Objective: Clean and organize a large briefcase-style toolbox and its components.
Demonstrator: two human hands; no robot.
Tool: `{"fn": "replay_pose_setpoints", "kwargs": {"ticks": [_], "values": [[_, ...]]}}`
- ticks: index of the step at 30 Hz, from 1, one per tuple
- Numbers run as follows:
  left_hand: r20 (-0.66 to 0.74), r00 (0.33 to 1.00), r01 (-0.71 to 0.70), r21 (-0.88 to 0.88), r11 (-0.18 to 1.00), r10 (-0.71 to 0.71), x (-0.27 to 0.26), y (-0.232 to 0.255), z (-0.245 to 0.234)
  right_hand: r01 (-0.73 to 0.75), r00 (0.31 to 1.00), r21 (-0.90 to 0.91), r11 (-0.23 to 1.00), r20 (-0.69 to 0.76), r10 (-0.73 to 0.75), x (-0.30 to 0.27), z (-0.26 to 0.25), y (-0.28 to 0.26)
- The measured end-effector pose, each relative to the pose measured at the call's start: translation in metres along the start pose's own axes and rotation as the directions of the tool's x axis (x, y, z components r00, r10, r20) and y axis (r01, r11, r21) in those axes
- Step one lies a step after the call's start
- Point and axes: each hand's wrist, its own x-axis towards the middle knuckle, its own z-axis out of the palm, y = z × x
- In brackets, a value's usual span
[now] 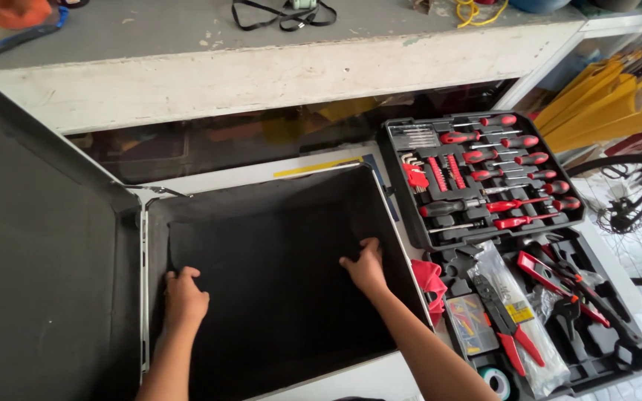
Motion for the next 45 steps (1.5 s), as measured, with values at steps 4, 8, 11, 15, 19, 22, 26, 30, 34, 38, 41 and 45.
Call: {"fn": "replay_pose_setpoints", "kwargs": {"ticks": [4, 8, 11, 15, 19, 22, 26, 30, 34, 38, 41, 45], "values": [[0.015, 0.998, -0.056, -0.094, 0.994, 0.058, 0.026, -0.023, 0.017, 0.045, 0.997, 0.122, 0.992, -0.069, -0.037, 0.003, -0.005, 0.008], [-0.063, 0.981, -0.194, -0.169, 0.966, 0.185, 0.010, -0.016, 0.001, 0.302, 0.942, 0.044, 0.952, -0.166, -0.291, -0.003, -0.023, 0.006], [0.003, 0.979, -0.200, -0.157, 0.967, 0.203, 0.005, -0.002, -0.003, 0.467, 0.857, -0.089, 0.880, -0.201, -0.475, 0.004, -0.022, 0.016], [0.119, 0.988, -0.088, -0.107, 0.990, 0.101, -0.007, 0.010, -0.011, 0.464, 0.853, -0.296, 0.835, -0.106, -0.512, 0.003, -0.017, 0.024], [0.107, 0.990, -0.087, -0.051, 0.995, 0.092, -0.010, 0.015, -0.011, 0.378, 0.906, -0.395, 0.837, -0.028, -0.422, -0.009, -0.018, 0.008], [0.109, 0.992, -0.082, 0.115, 0.990, 0.069, -0.025, 0.033, -0.022, 0.341, 0.923, -0.507, 0.791, 0.024, -0.383, -0.027, -0.023, -0.019], [0.016, 0.907, -0.414, 0.232, 0.880, 0.422, -0.033, 0.052, -0.010, 0.412, 0.911, -0.592, 0.693, 0.263, -0.318, -0.049, -0.024, -0.050], [0.404, 0.858, -0.459, 0.326, 0.826, 0.318, -0.043, 0.074, 0.000, 0.469, 0.870, -0.601, 0.647, 0.439, -0.223, -0.033, 0.004, -0.020], [0.488, 0.850, -0.412, 0.382, 0.827, 0.198, -0.027, 0.060, 0.034, 0.490, 0.852, -0.583, 0.648, 0.477, -0.215, -0.021, 0.006, 0.001], [0.503, 0.850, -0.370, 0.355, 0.859, 0.158, -0.020, 0.050, 0.039, 0.493, 0.846, -0.543, 0.679, 0.480, -0.231, -0.024, 0.012, -0.002], [0.521, 0.836, -0.387, 0.340, 0.857, 0.171, -0.012, 0.047, 0.050, 0.482, 0.848, -0.496, 0.723, 0.473, -0.240, -0.029, 0.000, -0.007], [0.553, 0.816, -0.400, 0.330, 0.855, 0.168, -0.005, 0.046, 0.054, 0.471, 0.836, -0.163, 0.867, 0.396, -0.380, -0.063, -0.044, -0.023]]}}
